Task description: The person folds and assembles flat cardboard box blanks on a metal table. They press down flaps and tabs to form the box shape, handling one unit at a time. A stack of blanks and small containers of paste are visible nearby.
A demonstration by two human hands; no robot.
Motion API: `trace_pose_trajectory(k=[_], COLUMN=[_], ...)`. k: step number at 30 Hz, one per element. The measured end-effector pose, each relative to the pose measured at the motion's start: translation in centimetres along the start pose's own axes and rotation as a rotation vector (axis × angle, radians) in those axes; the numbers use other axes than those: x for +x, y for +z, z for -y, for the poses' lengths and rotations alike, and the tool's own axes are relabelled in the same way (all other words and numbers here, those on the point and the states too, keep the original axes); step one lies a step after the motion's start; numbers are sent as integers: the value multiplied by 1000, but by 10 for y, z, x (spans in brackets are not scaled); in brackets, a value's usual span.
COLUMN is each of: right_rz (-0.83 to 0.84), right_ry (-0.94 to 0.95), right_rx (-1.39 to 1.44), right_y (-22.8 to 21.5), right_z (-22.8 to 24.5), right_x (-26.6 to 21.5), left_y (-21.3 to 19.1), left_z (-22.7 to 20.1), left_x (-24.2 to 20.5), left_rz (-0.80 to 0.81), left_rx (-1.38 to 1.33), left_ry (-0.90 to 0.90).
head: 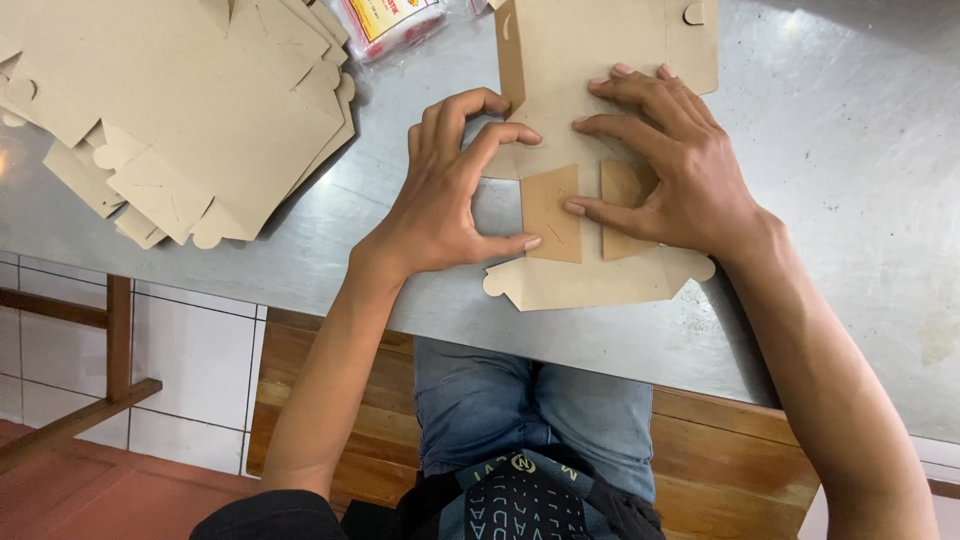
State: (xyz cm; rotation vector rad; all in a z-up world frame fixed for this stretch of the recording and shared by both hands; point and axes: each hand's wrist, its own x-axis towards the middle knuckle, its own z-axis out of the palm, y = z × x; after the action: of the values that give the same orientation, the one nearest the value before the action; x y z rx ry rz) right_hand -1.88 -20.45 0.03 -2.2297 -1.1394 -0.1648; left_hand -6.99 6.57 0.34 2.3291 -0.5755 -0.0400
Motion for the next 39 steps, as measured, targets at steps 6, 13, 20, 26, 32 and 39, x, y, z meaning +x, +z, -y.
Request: trace_pose_trajectory(k=[6, 13, 20, 26, 32, 39], right_rz=[-1, 1, -9, -8, -10, -7], right_ry=[-12, -2, -25, -38, -35, -36], right_rx=[-5, -7, -11, -10, -10, -7], right_y=[0, 0, 0, 0, -1, 0], right_z=[-1, -1, -2, -3, -2, -3], right_x=[0, -1, -1, 0, 0, -1], left_y=[0, -1, 1, 11, 11, 6], left_z=[1, 1, 0, 4, 1, 0], left_x=[-4, -1, 0, 1, 3, 3], left_rz=[30, 79, 43, -52, -90, -36], left_rx=[-20, -16, -14, 28, 16, -5], left_ry=[-19, -6, -7, -45, -53, -39])
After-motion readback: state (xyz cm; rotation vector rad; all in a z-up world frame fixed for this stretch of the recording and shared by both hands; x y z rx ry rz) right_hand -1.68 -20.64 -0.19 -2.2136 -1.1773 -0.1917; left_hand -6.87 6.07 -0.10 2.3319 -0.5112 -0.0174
